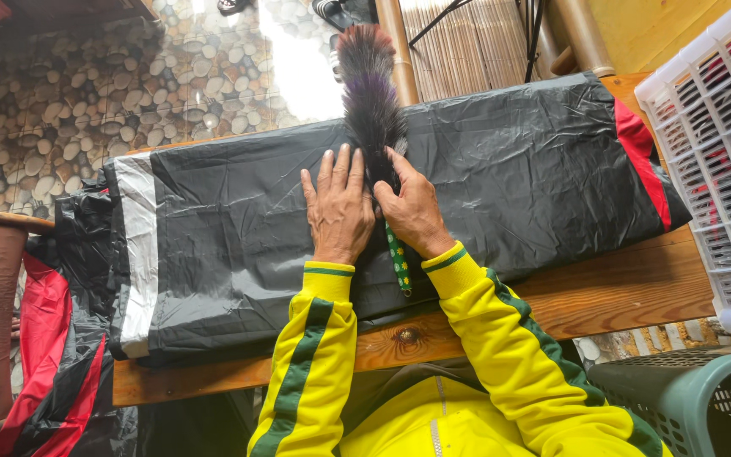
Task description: The person unfolds a large black plastic sheet on a wooden table and smooths it out. They then use a feather duster to wipe the surface of the sheet, followed by folding the sheet neatly on the table.
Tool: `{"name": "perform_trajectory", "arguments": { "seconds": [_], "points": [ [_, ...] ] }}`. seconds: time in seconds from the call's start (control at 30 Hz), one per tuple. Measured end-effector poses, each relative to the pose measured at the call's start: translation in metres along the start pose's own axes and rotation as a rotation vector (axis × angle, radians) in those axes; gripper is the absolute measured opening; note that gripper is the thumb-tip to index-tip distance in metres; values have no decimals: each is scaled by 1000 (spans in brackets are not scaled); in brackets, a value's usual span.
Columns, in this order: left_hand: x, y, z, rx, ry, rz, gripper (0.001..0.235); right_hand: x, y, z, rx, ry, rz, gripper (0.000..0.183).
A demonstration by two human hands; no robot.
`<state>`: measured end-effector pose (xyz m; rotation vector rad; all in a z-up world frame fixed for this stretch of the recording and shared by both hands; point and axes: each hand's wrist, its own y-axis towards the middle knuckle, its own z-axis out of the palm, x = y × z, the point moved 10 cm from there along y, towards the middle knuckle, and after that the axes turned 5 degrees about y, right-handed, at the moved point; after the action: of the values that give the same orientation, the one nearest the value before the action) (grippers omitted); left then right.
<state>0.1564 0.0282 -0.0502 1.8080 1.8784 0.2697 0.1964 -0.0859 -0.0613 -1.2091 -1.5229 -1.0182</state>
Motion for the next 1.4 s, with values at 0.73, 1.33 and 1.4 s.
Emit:
{"name": "perform_trajectory", "arguments": {
  "seconds": [0.73,1.33,1.4],
  "points": [
    [-181,46,-84,72,-1104,45,46,128,-51,-172,-259,-110,-92,28],
    [-495,5,-91,302,-1061,985,53,84,-126,-490,-420,-1272,-88,42],
    [-488,-4,-76,280,-998,992,51,69,-124,-502,-344,-1251,-12,40]
  ]
}}
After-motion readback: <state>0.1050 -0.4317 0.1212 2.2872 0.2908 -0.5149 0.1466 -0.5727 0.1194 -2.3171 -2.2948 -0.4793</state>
